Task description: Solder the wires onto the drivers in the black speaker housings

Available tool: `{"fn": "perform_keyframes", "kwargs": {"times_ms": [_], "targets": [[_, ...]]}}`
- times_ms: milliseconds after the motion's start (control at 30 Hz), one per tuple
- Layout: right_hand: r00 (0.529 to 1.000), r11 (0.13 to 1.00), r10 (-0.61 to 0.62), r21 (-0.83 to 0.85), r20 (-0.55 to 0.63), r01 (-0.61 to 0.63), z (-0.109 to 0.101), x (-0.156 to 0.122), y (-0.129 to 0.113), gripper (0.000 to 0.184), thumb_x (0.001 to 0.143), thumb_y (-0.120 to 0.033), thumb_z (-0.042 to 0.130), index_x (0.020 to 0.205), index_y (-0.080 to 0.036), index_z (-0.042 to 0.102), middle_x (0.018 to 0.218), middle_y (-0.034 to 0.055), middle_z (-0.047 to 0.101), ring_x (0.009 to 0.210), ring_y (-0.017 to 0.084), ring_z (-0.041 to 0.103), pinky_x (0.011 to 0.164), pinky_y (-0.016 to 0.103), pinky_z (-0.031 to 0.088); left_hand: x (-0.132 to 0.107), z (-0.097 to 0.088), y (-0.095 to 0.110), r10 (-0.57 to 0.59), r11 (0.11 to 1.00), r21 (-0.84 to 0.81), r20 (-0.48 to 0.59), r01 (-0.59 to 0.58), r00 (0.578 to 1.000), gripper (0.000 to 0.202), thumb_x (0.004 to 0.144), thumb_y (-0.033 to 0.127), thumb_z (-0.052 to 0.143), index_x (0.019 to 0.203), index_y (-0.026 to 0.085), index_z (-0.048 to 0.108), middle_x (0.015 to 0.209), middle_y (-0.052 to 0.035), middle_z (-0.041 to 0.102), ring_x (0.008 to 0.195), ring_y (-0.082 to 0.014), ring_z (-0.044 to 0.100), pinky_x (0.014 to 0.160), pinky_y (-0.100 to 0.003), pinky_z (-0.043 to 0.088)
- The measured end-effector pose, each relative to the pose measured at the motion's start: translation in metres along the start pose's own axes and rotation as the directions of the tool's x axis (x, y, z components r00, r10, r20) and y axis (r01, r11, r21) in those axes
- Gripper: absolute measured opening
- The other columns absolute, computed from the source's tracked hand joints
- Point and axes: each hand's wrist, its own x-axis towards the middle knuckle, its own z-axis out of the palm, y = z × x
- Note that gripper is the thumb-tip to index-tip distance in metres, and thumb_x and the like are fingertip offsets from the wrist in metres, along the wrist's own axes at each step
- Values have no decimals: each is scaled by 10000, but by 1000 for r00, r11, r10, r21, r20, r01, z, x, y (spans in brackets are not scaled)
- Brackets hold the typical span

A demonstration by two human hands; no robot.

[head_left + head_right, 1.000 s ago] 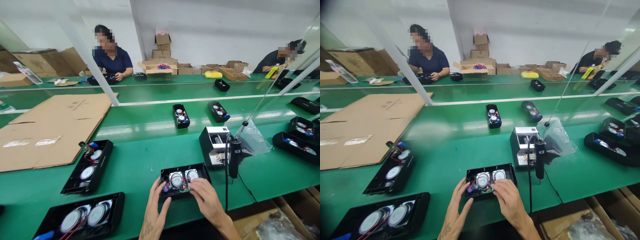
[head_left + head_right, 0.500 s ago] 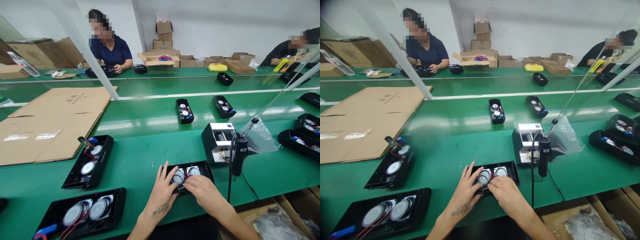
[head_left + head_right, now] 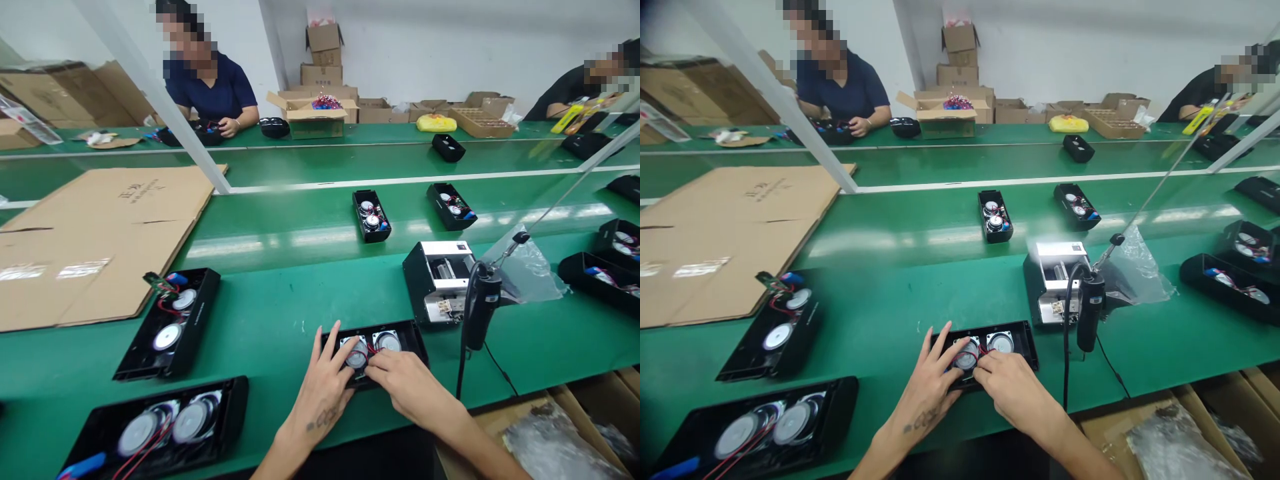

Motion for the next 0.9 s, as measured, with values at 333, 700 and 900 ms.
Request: {"fn": "perform_keyframes", "kwargs": {"times_ms": [333,700,900], "targets": [[997,996,64,58,-49,-61,19,-3,-13,330,878,-29,554,1135,-173,702,1061,94,766,958,250,675,1041,444,432,8,0,-4,86,992,96,17,-87,996,255,847,378,885,1022,223,781,1586,-39,599,1679,-489,0,1336,-790,77],[975,971,193,118,115,-206,-26,25,-1,258,896,-126,627,1134,-182,708,1012,118,785,987,304,715,829,357,472,54,-34,-12,-62,960,-238,331,146,942,200,744,363,962,867,267,836,1372,-12,745,1395,-426,549,1175,-632,379],[966,979,139,114,216,-167,-61,48,10,331,847,-234,733,1172,-178,762,851,91,811,883,307,781,830,339,462,83,-49,-30,-66,916,-329,440,229,896,268,701,455,973,768,246,819,1344,31,751,1133,-247,720,954,-353,522]]}}
